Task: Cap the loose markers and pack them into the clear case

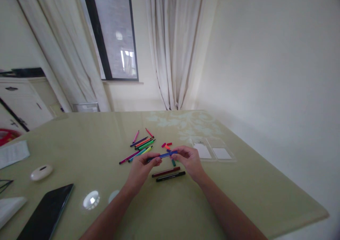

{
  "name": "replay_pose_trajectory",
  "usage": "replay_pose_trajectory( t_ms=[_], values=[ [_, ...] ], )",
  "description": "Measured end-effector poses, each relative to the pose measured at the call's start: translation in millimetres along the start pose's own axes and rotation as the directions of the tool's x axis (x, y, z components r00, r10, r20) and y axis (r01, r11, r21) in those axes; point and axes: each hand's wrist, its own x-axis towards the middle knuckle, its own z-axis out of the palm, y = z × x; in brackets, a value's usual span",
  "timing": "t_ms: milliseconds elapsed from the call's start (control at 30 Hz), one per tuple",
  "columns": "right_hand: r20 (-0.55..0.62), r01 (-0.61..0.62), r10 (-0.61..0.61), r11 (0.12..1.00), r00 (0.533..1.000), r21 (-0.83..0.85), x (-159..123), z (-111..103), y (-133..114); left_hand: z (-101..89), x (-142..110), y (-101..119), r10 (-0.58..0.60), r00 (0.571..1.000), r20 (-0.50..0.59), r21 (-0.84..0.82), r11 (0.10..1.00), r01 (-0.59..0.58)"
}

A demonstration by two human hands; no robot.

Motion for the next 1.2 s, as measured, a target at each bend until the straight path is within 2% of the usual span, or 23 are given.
replay_pose_trajectory(
  t_ms=[100,167,267,300,367,467,567,667,800,900,1033,1100,1200],
  values=[
    [0.047,-0.013,0.012,1.000,0.999,0.022,3,-1,2,-4.8,4,4,0.072,0.997,0.035,0.097,0.992,-0.075],
    [0.092,-0.027,0.026,1.000,0.995,0.004,5,-5,4,-14.5,10,7,0.130,0.991,0.004,0.150,0.980,-0.129],
    [0.175,-0.043,0.059,0.995,0.983,-0.091,7,-14,5,-37.9,20,7,0.199,0.962,-0.188,0.235,0.960,-0.153],
    [0.200,-0.045,0.072,0.990,0.977,-0.135,8,-18,5,-46.4,23,6,0.208,0.944,-0.256,0.291,0.948,-0.130],
    [0.244,-0.043,0.099,0.974,0.965,-0.223,8,-25,5,-61.0,27,1,0.207,0.929,-0.306,0.490,0.871,-0.033],
    [0.294,-0.014,0.122,0.939,0.948,-0.345,9,-32,5,-71.0,29,-6,0.256,0.938,-0.233,0.763,0.646,0.013],
    [0.325,0.065,0.105,0.880,0.940,-0.471,9,-35,5,-67.5,25,-9,0.281,0.954,-0.105,0.877,0.478,-0.045],
    [0.363,0.102,0.126,0.830,0.923,-0.548,9,-37,5,-59.9,22,-9,0.253,0.966,-0.042,0.920,0.388,-0.061],
    [0.414,0.084,0.193,0.823,0.890,-0.562,8,-41,4,-54.6,20,-12,0.225,0.974,-0.008,0.946,0.318,-0.066],
    [0.389,0.100,0.170,0.805,0.905,-0.585,10,-45,3,-53.0,20,-13,0.199,0.980,0.004,0.948,0.310,-0.067],
    [0.204,0.112,0.034,0.743,0.978,-0.660,17,-51,6,-50.9,19,-10,0.168,0.986,-0.015,0.943,0.331,-0.042],
    [0.133,0.101,-0.006,0.690,0.991,-0.716,19,-53,10,-50.6,19,-10,0.160,0.987,-0.026,0.937,0.349,-0.032],
    [0.122,0.103,-0.004,0.564,0.992,-0.819,20,-54,17,-51.4,19,-13,0.153,0.988,-0.024,0.939,0.343,-0.031]
  ],
)
